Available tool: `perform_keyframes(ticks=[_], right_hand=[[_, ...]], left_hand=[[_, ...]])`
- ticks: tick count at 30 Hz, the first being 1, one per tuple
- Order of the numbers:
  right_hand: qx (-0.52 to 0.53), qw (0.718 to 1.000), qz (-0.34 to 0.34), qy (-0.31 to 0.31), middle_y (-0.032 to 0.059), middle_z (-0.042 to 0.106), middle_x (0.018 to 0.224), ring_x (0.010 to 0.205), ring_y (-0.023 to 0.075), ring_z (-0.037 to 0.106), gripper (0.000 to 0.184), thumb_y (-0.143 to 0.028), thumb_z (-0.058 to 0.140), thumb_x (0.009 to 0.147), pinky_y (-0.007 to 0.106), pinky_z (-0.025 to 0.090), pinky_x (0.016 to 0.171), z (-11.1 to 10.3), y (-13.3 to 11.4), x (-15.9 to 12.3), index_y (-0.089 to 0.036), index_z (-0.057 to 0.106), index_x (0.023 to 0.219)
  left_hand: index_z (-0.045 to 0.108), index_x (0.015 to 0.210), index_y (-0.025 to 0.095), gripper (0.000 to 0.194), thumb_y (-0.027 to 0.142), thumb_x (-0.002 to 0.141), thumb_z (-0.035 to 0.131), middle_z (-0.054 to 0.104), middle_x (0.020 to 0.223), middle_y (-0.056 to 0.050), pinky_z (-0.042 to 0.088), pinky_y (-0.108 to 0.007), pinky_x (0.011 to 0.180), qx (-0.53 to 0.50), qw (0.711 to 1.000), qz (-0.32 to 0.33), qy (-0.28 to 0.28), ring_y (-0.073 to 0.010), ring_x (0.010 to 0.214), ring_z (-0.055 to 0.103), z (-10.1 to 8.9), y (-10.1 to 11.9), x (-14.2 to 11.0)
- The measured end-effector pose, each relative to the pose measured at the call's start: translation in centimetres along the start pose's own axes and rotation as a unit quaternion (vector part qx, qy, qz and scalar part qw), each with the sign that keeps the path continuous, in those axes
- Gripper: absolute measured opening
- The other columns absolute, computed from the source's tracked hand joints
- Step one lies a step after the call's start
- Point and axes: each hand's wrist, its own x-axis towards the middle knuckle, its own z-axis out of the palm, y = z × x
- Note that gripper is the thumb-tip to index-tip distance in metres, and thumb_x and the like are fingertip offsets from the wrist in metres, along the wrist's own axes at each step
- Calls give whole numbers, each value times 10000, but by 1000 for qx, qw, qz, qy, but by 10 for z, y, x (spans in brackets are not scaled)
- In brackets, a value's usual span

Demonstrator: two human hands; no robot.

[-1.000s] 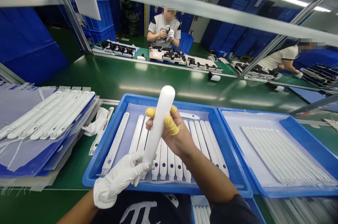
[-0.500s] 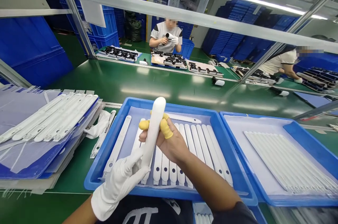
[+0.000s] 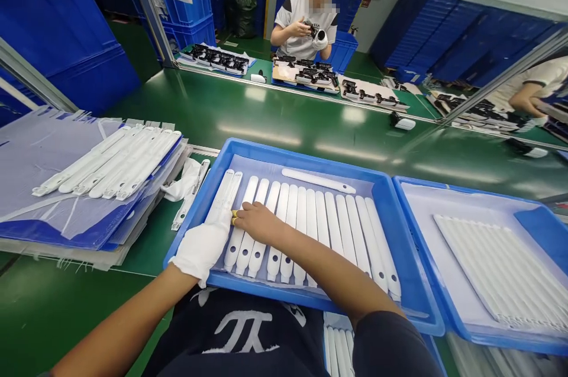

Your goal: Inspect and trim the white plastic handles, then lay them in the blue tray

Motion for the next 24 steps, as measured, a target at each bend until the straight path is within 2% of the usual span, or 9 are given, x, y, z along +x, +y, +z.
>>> perform_keyframes(ticks=[6,8,10,13,16,18,19,21,24], right_hand=[[-86,996,3,-3,101,672,1042,951,215,594,251,-6,569,902,317,460,740,-17,7,-9,-162,683,1061],[-98,995,14,22,116,663,1027,951,227,594,227,-45,558,928,331,463,748,-25,11,-18,-157,683,1082],[-111,992,27,50,140,654,1053,987,245,585,244,-71,522,959,353,467,772,-33,13,-28,-153,677,1129],[-109,968,2,225,117,653,1021,965,234,576,308,-56,464,977,363,478,783,-41,10,-44,-193,677,1152],[-20,857,-35,514,78,625,1119,1066,224,572,447,-19,474,954,381,509,867,-44,0,-57,-314,639,1246],[111,790,-19,603,68,533,1357,1261,234,516,575,-61,469,972,423,512,967,-48,-9,-62,-426,503,1415],[197,771,-3,606,59,458,1472,1338,236,478,603,-118,462,995,447,503,1011,-51,-14,-65,-462,404,1487],[391,747,22,537,63,380,1582,1387,242,469,562,-305,434,1040,482,481,1067,-59,-23,-69,-441,276,1563],[628,694,7,351,136,590,1425,1216,267,633,610,-607,302,1024,519,494,1040,-70,-31,-73,-291,380,1540]], left_hand=[[614,1358,136,416,211,1005,408,770,983,-181,557,-397,820,-27,999,-5,19,-307,908,753,-2,-4,-7],[518,1454,186,467,334,1025,407,747,1121,-149,548,-374,871,-138,989,14,55,-285,1001,729,-4,-6,-11],[463,1485,217,541,457,999,461,725,1167,-112,552,-327,832,-318,944,74,55,-245,960,714,-8,-4,-17],[521,1401,212,547,535,959,518,732,948,-60,480,-255,522,-527,838,128,-66,-138,534,569,-9,6,-26],[642,1172,198,398,512,930,603,674,755,-1,426,-227,468,-605,780,134,-89,-96,462,456,-3,21,-31],[675,1070,195,331,482,906,662,684,788,-14,522,-255,616,-624,764,157,-47,-137,609,573,2,29,-32],[683,1072,199,321,472,903,673,706,853,-30,553,-281,724,-631,756,170,-38,-167,721,628,5,32,-32],[680,1153,219,343,463,912,667,732,1018,-56,544,-326,916,-639,744,190,-43,-218,949,666,9,36,-32],[668,1226,237,389,468,913,660,730,1111,-65,526,-355,974,-620,761,183,-57,-257,1057,654,15,37,-33]])
